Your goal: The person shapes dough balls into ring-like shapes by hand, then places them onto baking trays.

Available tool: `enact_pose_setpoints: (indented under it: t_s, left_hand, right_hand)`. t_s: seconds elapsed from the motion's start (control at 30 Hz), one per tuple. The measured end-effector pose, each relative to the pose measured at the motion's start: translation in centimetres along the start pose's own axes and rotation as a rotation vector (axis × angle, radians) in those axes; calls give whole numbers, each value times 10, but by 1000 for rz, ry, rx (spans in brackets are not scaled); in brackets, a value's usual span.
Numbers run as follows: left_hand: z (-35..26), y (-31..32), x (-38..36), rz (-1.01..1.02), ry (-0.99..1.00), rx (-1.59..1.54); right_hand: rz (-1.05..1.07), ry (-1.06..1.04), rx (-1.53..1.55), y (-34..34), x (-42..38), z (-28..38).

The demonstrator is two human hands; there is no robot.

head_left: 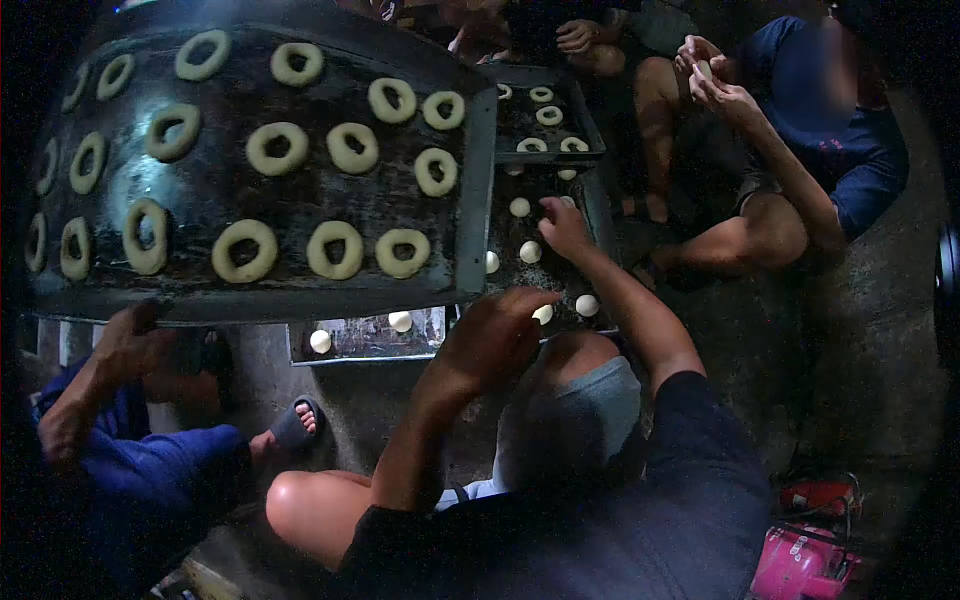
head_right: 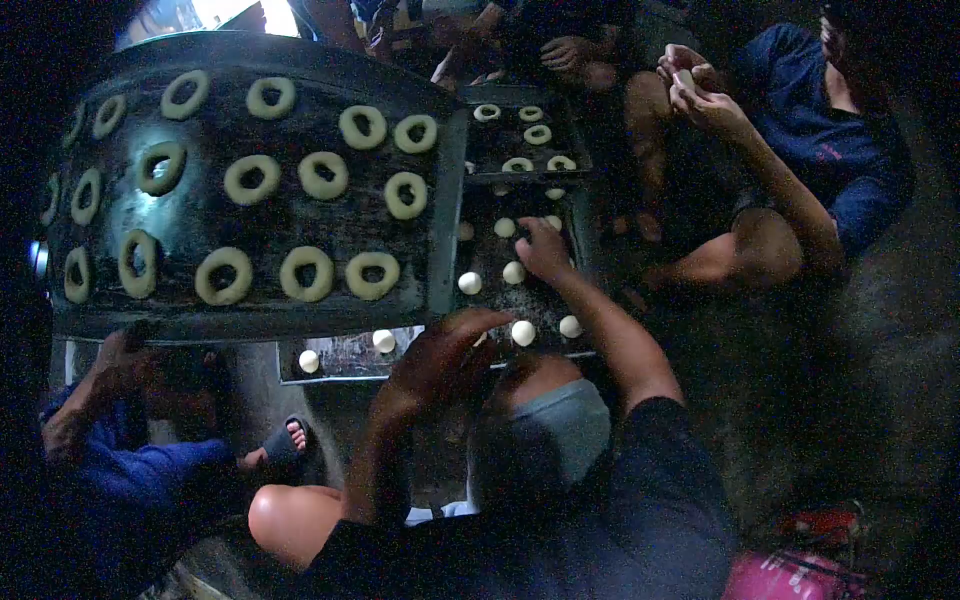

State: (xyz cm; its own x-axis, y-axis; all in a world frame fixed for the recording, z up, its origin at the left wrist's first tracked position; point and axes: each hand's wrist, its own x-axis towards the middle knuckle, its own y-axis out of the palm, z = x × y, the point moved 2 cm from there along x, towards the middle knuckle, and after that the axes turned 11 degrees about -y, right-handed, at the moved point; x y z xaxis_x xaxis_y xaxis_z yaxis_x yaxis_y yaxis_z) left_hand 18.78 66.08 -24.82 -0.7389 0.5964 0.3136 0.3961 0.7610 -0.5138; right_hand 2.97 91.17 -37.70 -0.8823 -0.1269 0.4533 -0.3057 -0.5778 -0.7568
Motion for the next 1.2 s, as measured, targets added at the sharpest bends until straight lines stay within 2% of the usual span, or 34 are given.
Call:
enact_pose_setpoints:
  t_s: [0.03, 0.1, 0.17, 0.23, 0.27, 0.3, 0.37, 0.43, 0.63, 0.67, 0.8, 0.9, 1.0, 1.03, 1.07, 1.1, 1.2]
  left_hand:
    - [-2, 1, 2, 15, 2, 15]
    - [-6, 0, 3, 100, -231, 85]
    - [-13, -1, 3, 89, -281, 10]
    - [-10, -1, 5, 71, -331, 7]
    - [-9, -2, 6, 23, -257, 128]
    - [-8, -2, 5, -5, -275, 131]
    - [0, 0, -3, -27, -242, 160]
    - [2, -2, 0, -38, -258, 178]
    - [6, -5, 2, -84, -234, 186]
    - [3, -4, 3, -84, -218, 178]
    - [-47, -34, 13, -121, -140, 96]
    - [-43, -59, 37, -138, -188, 64]
    - [-61, -88, 45, -205, -119, 79]
    - [-65, -95, 46, -226, -127, 78]
    - [-68, -87, 54, -208, -141, 96]
    - [-67, -86, 58, -190, -155, 98]
    - [-58, -87, 66, -215, -128, 110]
  right_hand:
    - [78, -29, -39, 13, 17, 12]
    - [166, -115, -61, 36, 55, 25]
    - [240, -242, -194, 55, 94, 38]
    - [290, -220, -306, 81, 130, 38]
    - [288, -241, -292, 94, 144, 32]
    - [283, -246, -284, 94, 153, 34]
    - [510, -42, -302, 103, 165, 37]
    - [485, -43, -344, 115, 162, 27]
    - [274, -164, -288, 100, 109, 35]
    - [213, -246, -284, 97, 92, 35]
    - [189, -345, -320, 25, 46, 86]
    - [241, -381, -299, 15, 36, 104]
    - [482, -265, -296, -15, 35, 129]
    - [578, -210, -260, -27, 39, 138]
    - [605, -144, -52, -25, 46, 118]
    - [481, -257, 93, -24, 58, 120]
    - [492, -534, 168, -5, 103, 147]
